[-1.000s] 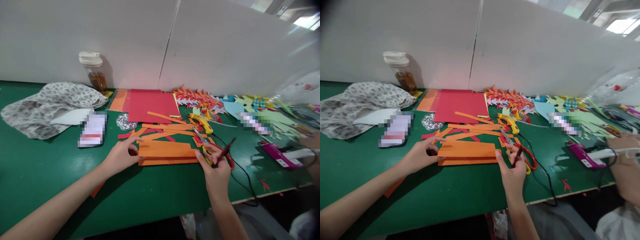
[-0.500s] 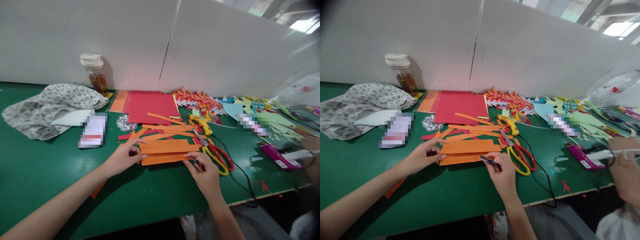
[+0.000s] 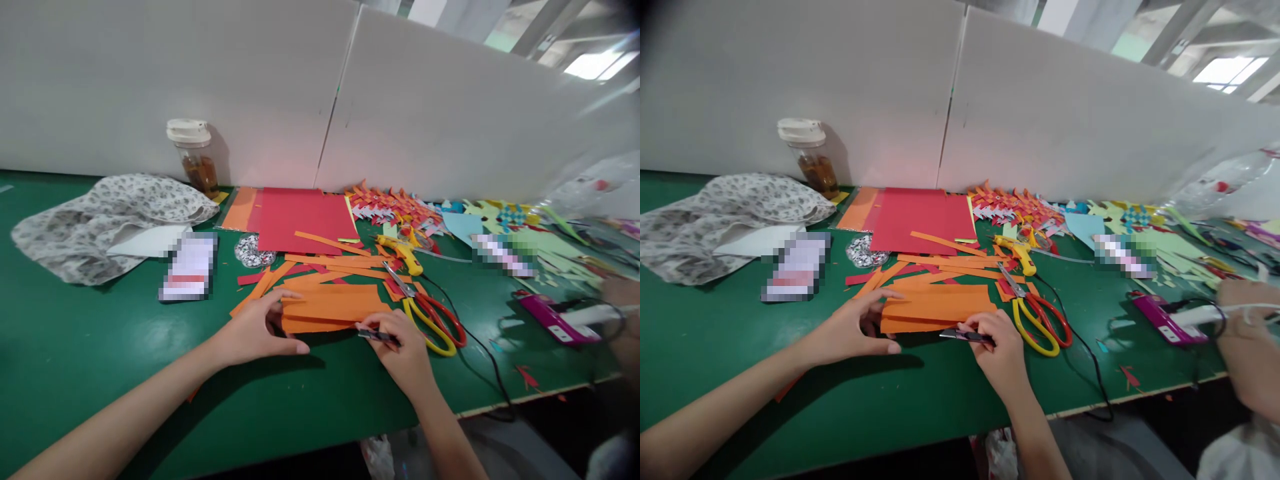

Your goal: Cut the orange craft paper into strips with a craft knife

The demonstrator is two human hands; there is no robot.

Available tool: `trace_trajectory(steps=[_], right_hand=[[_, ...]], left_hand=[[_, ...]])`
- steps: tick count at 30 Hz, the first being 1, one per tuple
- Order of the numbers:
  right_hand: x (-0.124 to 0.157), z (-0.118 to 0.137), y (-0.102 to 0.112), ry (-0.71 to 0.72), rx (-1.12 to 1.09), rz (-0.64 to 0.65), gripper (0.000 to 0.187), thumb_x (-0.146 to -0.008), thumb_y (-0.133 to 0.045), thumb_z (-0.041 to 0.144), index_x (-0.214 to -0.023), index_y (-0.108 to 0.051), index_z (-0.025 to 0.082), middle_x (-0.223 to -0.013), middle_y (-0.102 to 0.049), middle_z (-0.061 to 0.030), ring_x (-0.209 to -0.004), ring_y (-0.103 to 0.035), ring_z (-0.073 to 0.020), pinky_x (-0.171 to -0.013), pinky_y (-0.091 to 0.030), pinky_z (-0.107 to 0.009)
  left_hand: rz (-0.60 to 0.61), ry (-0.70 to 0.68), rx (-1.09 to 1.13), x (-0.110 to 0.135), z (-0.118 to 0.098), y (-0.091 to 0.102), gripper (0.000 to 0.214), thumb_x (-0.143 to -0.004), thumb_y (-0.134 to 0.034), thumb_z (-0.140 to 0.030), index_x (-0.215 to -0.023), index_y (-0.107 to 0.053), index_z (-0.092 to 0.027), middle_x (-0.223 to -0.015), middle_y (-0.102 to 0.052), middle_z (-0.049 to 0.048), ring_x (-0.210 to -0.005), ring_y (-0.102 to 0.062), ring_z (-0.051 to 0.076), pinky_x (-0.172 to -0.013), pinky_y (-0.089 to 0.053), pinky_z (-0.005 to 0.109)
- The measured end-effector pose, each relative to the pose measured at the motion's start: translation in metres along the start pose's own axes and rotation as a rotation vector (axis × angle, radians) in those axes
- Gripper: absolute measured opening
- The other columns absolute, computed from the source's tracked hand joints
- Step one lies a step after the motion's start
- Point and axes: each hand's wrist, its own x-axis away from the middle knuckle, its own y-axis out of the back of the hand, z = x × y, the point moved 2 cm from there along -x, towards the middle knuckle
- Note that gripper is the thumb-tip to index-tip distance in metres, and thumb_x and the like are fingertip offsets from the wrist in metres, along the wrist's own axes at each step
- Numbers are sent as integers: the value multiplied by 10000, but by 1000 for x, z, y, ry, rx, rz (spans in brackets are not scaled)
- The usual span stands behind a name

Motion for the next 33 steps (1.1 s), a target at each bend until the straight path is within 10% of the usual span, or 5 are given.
trace_trajectory(steps=[12,25,33], right_hand=[[-1,4,1,-22,-32,18,448,-786,-639,209,-483,-310,235,-716,-742,-21,-632,-541,-209,-573,-414,-337],[7,-14,1,-153,202,-160,242,-798,-692,405,-652,-637,220,-558,-497,8,-532,-475,-166,-480,-395,-291],[9,-16,0,-243,130,-161,242,-783,-697,448,-746,-674,210,-735,-632,-55,-641,-551,-202,-521,-458,-317]], left_hand=[[30,131,190,-2,16,-11,286,-835,-598,-360,-1087,-548,-234,-734,-626,9,-696,-698,210,-591,-530,303],[72,255,336,-5,14,-12,356,-745,-639,-341,-1052,-525,-203,-739,-620,-7,-732,-723,209,-606,-547,284],[117,290,292,-6,15,-10,360,-721,-645,-358,-1021,-546,-185,-833,-588,4,-707,-714,187,-582,-528,252]])
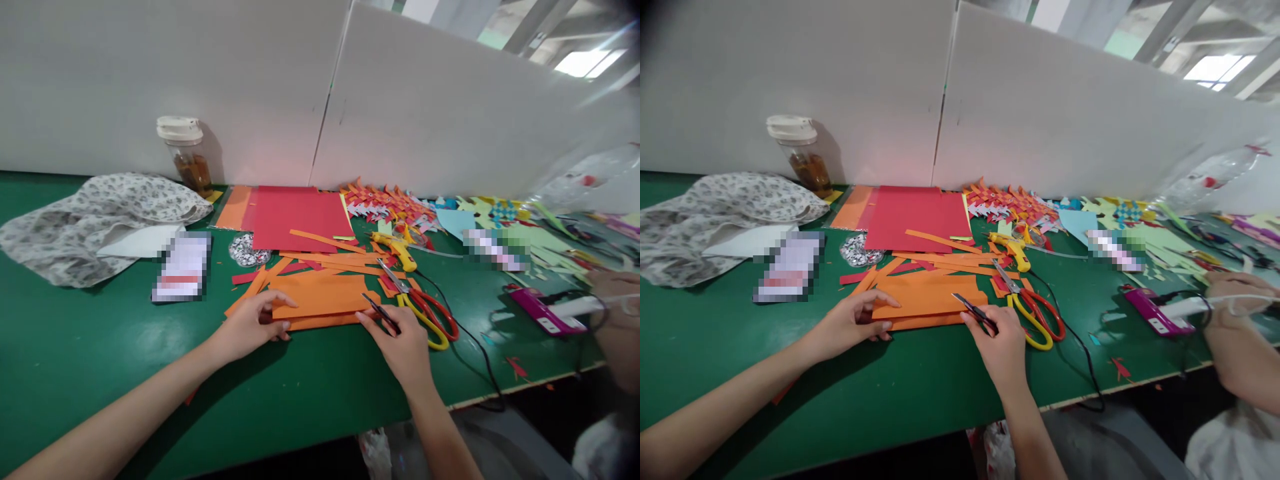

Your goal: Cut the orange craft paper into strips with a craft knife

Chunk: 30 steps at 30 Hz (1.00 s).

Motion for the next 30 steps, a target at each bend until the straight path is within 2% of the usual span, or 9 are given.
trace_trajectory(steps=[5,9,11,16,18,21,24,27,30], right_hand=[[-3,-4,-5,27,-48,71,261,-759,-723,461,-771,-631,218,-909,-663,-84,-794,-612,-245,-630,-504,-359],[-4,-7,-6,-23,44,81,355,-730,-722,539,-708,-567,221,-825,-633,-76,-742,-578,-240,-596,-475,-357],[-4,-3,-5,7,102,77,383,-717,-732,548,-671,-530,226,-778,-630,-68,-726,-555,-237,-595,-457,-354],[-2,20,-1,216,165,19,483,-798,-704,375,-518,-340,225,-747,-726,-34,-699,-545,-221,-676,-394,-373],[-2,27,-2,257,122,56,518,-818,-678,294,-496,-281,212,-757,-755,-7,-674,-544,-207,-685,-374,-376],[-3,32,-4,262,21,144,474,-808,-654,207,-479,-313,210,-755,-767,3,-633,-539,-195,-663,-368,-369],[-6,30,-8,189,-66,188,356,-773,-667,196,-490,-453,226,-727,-755,-13,-608,-548,-198,-638,-391,-361],[-8,25,-10,21,-158,191,217,-720,-733,288,-570,-584,240,-661,-711,-32,-637,-586,-221,-627,-426,-358],[-8,16,-12,-223,-376,165,395,-670,-772,345,-487,-440,232,-662,-684,-42,-695,-629,-230,-654,-465,-351]], left_hand=[[13,-18,-17,1,0,1,359,-742,-620,-365,-1045,-545,-188,-995,-600,36,-648,-698,142,-564,-523,241],[39,-5,-50,3,0,1,342,-749,-620,-344,-1041,-550,-180,-1056,-600,55,-623,-694,131,-539,-497,225],[44,-8,-71,4,0,0,329,-756,-615,-336,-1039,-551,-181,-1052,-602,48,-625,-697,130,-538,-486,218],[56,-13,-104,3,0,-1,299,-782,-599,-318,-1047,-548,-192,-961,-627,14,-630,-695,125,-527,-451,201],[55,-10,-109,2,1,-1,301,-784,-597,-316,-1054,-544,-196,-991,-632,19,-633,-695,126,-530,-452,205],[54,-6,-111,3,1,0,306,-782,-597,-313,-1060,-542,-199,-1039,-630,31,-640,-697,129,-545,-458,213],[66,-1,-116,3,2,0,307,-785,-596,-311,-1064,-539,-197,-992,-641,28,-647,-697,135,-562,-456,217],[78,-14,-119,3,2,-1,305,-782,-601,-317,-1057,-539,-200,-961,-635,17,-637,-687,130,-552,-444,213],[80,-33,-117,2,1,-1,304,-775,-600,-319,-1050,-543,-202,-1013,-610,23,-626,-682,121,-540,-436,211]])
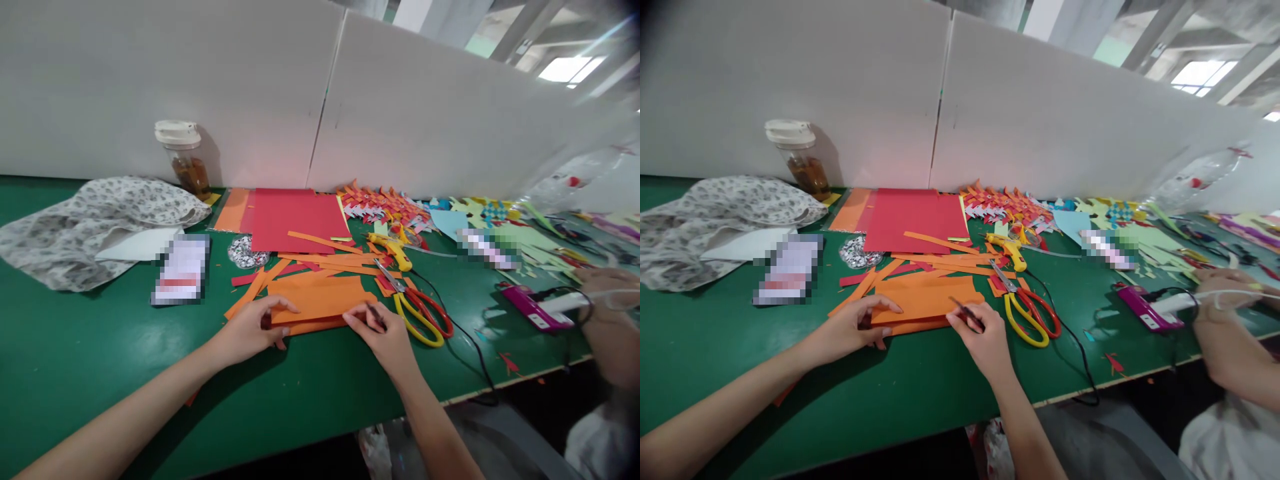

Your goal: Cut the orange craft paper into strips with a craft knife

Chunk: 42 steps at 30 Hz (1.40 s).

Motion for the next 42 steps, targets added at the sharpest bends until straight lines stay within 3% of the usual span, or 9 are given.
trace_trajectory(steps=[3,10,13,17,25,32,42], right_hand=[[-1,-8,3,-117,-176,-100,568,-651,-786,383,-489,-261,239,-724,-690,-58,-766,-659,-235,-724,-500,-350],[3,-11,9,-70,-162,-196,557,-742,-727,396,-538,-231,244,-678,-628,-36,-729,-661,-224,-722,-506,-360],[7,-6,9,69,-42,-104,409,-750,-719,318,-540,-379,231,-726,-644,-48,-685,-623,-210,-668,-488,-357],[10,0,7,254,116,33,13,-773,-661,240,-777,-655,229,-778,-670,-59,-738,-599,-224,-673,-492,-371],[9,7,6,245,224,87,53,-751,-645,234,-731,-695,233,-725,-666,-61,-737,-569,-236,-585,-442,-333],[11,5,4,178,193,126,41,-738,-648,222,-742,-688,233,-814,-672,-82,-758,-564,-233,-481,-409,-285],[10,7,4,238,246,130,57,-762,-650,258,-708,-661,244,-778,-695,-64,-768,-591,-248,-617,-449,-358]], left_hand=[[-5,8,-11,0,0,0,309,-774,-590,-319,-1055,-544,-198,-1020,-589,25,-613,-681,118,-552,-446,219],[-10,14,-8,0,1,0,332,-766,-592,-332,-1063,-540,-193,-996,-598,27,-631,-683,130,-545,-452,222],[-5,36,-30,0,0,0,343,-776,-591,-338,-1082,-533,-194,-908,-604,12,-648,-691,150,-547,-446,225],[-2,34,-25,0,0,1,331,-779,-587,-340,-1076,-528,-205,-959,-616,19,-646,-691,141,-573,-458,228],[4,10,3,1,-2,0,329,-760,-580,-337,-1053,-532,-197,-1093,-588,49,-649,-683,128,-596,-481,243],[5,0,10,1,-1,1,332,-758,-581,-326,-1058,-526,-194,-1160,-582,68,-648,-673,116,-642,-504,257],[5,7,7,1,-2,0,328,-752,-587,-330,-1044,-526,-196,-1162,-587,70,-646,-672,116,-641,-508,254]])
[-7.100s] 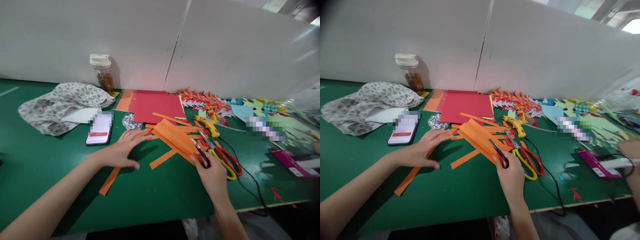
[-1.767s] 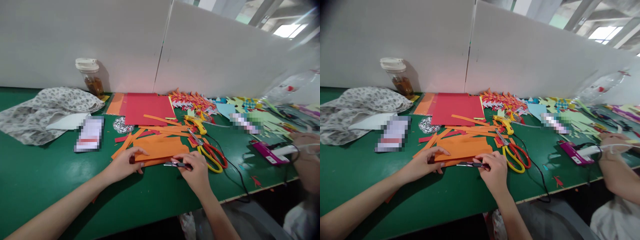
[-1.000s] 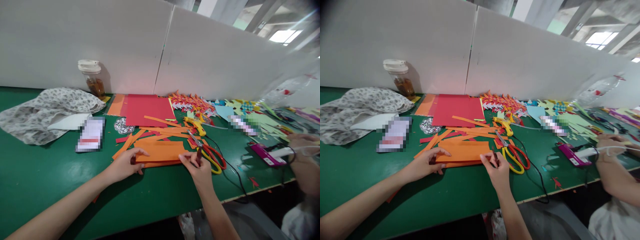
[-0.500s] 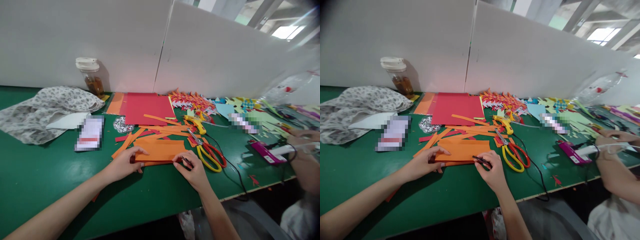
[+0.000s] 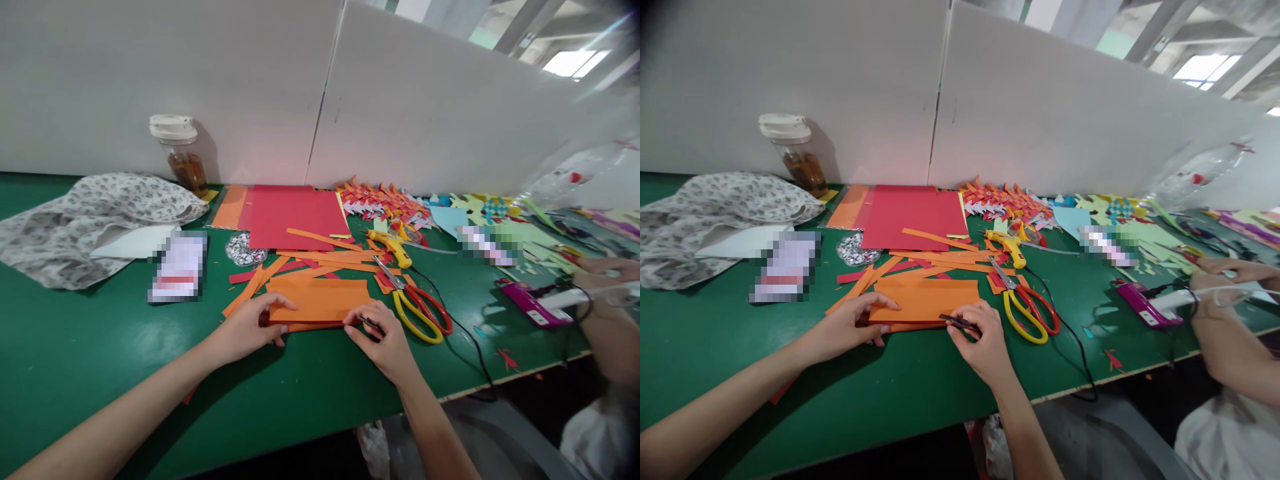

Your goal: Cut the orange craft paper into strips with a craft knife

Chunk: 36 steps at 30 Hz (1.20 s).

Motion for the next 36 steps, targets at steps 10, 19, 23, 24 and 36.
trace_trajectory(steps=[10,19,23,24,36], right_hand=[[0,-9,-2,-53,-185,-10,322,-786,-644,254,-556,-420,235,-788,-680,-55,-757,-602,-231,-751,-462,-400],[-2,-3,0,-44,-134,33,287,-758,-654,258,-562,-445,237,-744,-674,-48,-729,-587,-232,-712,-463,-391],[-2,-1,0,-19,-58,21,97,-776,-654,261,-686,-629,237,-750,-681,-49,-761,-596,-245,-720,-451,-387],[-1,-2,-1,-16,-64,19,110,-782,-650,253,-677,-624,237,-757,-681,-47,-773,-602,-245,-737,-452,-391],[-1,7,-4,58,46,55,104,-803,-643,245,-700,-627,245,-781,-709,-39,-769,-625,-238,-684,-454,-367]], left_hand=[[3,-5,2,0,1,0,337,-756,-588,-332,-1059,-529,-196,-1148,-574,67,-651,-675,119,-627,-498,244],[4,-1,-2,0,2,0,351,-748,-588,-351,-1056,-526,-195,-1131,-585,68,-646,-673,122,-609,-496,246],[6,-1,4,1,2,0,351,-748,-582,-353,-1056,-526,-193,-1125,-586,69,-651,-677,129,-629,-509,262],[7,-1,8,1,2,0,354,-746,-582,-351,-1057,-526,-192,-1125,-585,70,-652,-677,130,-634,-513,267],[2,-5,21,-1,2,-1,371,-736,-591,-347,-1062,-525,-183,-1168,-559,78,-637,-668,115,-651,-523,270]])
